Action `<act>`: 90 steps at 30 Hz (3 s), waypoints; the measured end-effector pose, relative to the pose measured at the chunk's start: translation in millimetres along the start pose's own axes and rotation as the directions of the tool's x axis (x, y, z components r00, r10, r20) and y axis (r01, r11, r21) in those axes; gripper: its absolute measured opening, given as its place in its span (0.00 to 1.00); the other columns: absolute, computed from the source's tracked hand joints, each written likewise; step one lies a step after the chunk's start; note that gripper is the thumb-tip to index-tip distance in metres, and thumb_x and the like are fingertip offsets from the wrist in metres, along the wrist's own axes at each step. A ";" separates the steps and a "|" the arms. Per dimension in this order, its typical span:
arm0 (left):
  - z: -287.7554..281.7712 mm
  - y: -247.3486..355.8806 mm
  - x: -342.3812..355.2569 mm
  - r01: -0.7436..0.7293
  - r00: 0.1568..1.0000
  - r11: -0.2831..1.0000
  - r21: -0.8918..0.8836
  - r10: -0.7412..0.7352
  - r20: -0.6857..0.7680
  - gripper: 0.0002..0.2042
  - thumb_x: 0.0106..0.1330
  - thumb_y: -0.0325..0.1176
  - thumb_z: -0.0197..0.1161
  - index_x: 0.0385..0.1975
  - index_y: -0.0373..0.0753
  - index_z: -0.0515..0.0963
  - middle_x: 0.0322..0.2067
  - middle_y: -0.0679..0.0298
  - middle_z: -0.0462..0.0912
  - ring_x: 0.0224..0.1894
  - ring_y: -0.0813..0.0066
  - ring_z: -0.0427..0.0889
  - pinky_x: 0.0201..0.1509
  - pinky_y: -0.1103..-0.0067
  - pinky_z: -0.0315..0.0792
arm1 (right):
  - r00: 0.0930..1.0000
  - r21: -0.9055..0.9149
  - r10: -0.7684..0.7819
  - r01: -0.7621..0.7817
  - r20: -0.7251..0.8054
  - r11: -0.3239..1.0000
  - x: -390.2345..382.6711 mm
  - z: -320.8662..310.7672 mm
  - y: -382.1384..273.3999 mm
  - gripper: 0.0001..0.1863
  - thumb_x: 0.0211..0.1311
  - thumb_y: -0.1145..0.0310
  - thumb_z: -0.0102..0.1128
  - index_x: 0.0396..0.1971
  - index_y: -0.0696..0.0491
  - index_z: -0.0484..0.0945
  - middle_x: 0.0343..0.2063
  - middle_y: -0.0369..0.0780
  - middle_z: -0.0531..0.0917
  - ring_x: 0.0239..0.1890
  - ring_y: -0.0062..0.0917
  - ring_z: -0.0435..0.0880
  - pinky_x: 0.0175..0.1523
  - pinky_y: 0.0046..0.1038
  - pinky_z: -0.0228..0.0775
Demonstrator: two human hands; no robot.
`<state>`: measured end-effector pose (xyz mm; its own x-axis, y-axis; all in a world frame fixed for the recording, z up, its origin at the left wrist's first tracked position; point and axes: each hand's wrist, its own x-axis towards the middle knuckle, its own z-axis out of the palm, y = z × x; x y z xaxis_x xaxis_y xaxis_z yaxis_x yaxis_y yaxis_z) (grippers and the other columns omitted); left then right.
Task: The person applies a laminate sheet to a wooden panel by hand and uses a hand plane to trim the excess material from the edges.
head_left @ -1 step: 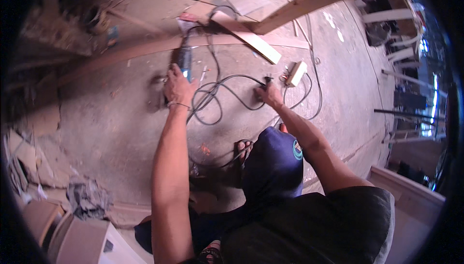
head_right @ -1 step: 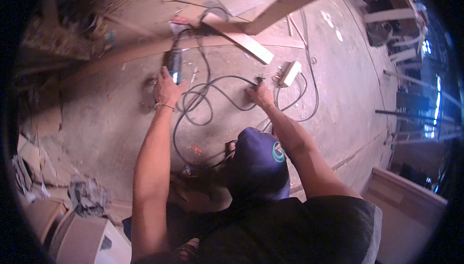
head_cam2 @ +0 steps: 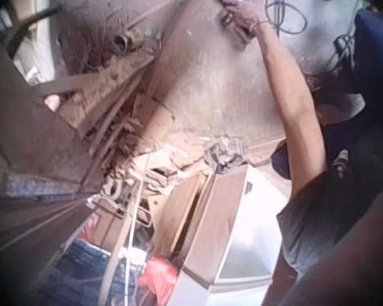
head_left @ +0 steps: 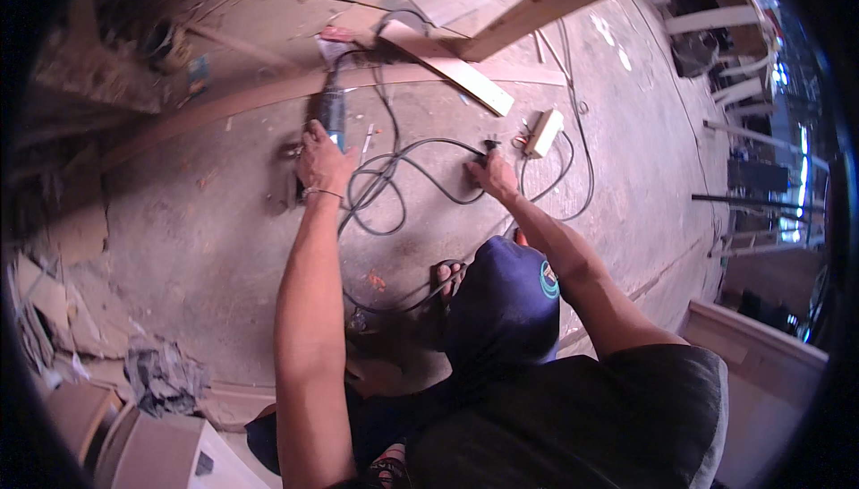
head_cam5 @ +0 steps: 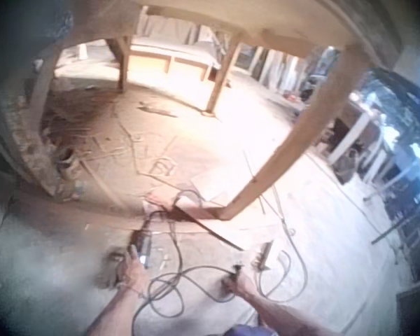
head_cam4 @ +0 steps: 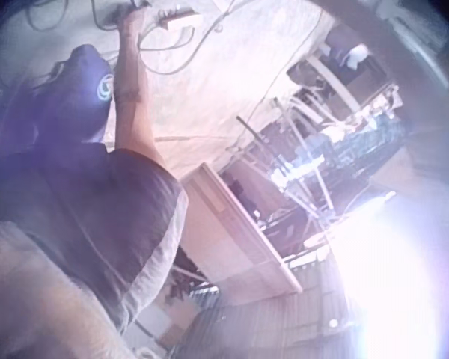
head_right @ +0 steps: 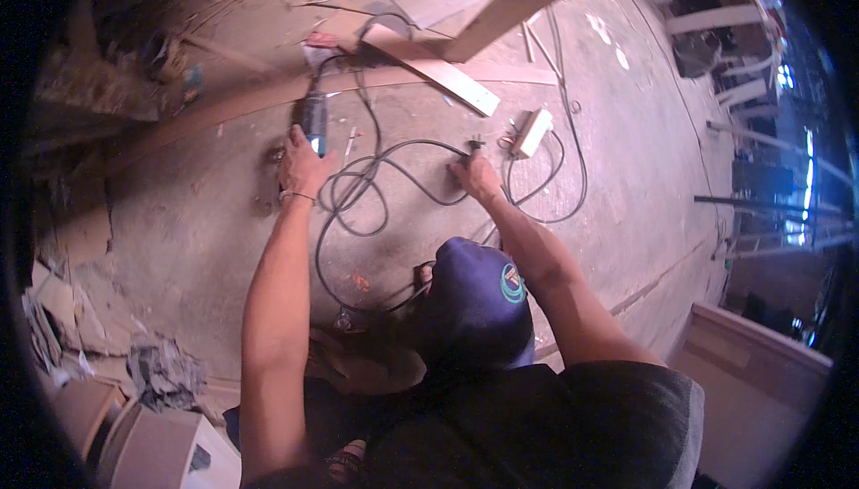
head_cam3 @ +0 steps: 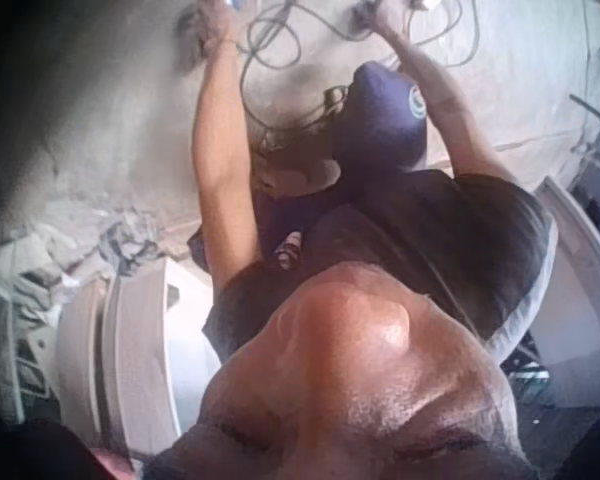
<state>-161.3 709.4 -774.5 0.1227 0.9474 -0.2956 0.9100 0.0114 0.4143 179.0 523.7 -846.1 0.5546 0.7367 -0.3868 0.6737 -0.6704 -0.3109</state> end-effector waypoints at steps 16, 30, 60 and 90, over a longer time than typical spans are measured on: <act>-48.5 1.7 -22.0 -0.137 0.937 0.940 -0.313 0.020 -0.348 0.35 0.45 0.30 0.72 0.56 0.29 0.66 0.50 0.43 0.76 0.56 0.43 0.77 0.63 0.60 0.68 | 0.986 0.038 0.007 0.000 -0.168 0.999 28.4 -6.6 20.2 0.26 0.67 0.52 0.62 0.48 0.60 0.71 0.40 0.57 0.84 0.48 0.54 0.82 0.52 0.50 0.73; -292.9 -45.3 -81.5 -0.544 0.567 0.819 -0.182 0.199 -0.800 0.26 0.52 0.19 0.78 0.53 0.28 0.77 0.48 0.59 0.84 0.46 0.69 0.83 0.55 0.72 0.78 | 0.781 0.875 0.421 0.479 -0.462 0.073 -95.0 -175.8 34.1 0.13 0.78 0.60 0.51 0.33 0.51 0.71 0.24 0.34 0.76 0.25 0.17 0.73 0.31 0.24 0.68; -312.5 -131.0 -233.7 -0.437 0.602 0.698 -0.567 -0.241 -0.761 0.17 0.58 0.18 0.70 0.48 0.25 0.77 0.42 0.53 0.84 0.38 0.67 0.85 0.45 0.71 0.83 | 0.921 -0.394 -0.366 0.289 -0.134 0.872 44.9 -166.7 93.9 0.07 0.63 0.70 0.58 0.33 0.58 0.81 0.33 0.55 0.82 0.38 0.51 0.84 0.42 0.48 0.75; -300.5 -122.9 -221.6 -0.429 0.645 0.638 -0.639 -0.279 -0.711 0.17 0.59 0.19 0.70 0.47 0.28 0.76 0.40 0.54 0.85 0.38 0.66 0.86 0.45 0.72 0.83 | 0.778 -0.590 -0.613 0.562 0.137 0.580 76.7 -121.8 61.6 0.07 0.57 0.75 0.56 0.26 0.56 0.84 0.35 0.53 0.83 0.35 0.47 0.87 0.38 0.46 0.79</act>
<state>-419.3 594.1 -501.2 -0.4560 0.8358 0.3058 0.2752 -0.1943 0.9415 322.5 549.7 -789.2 -0.0489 0.9721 -0.2294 0.9905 0.0768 0.1142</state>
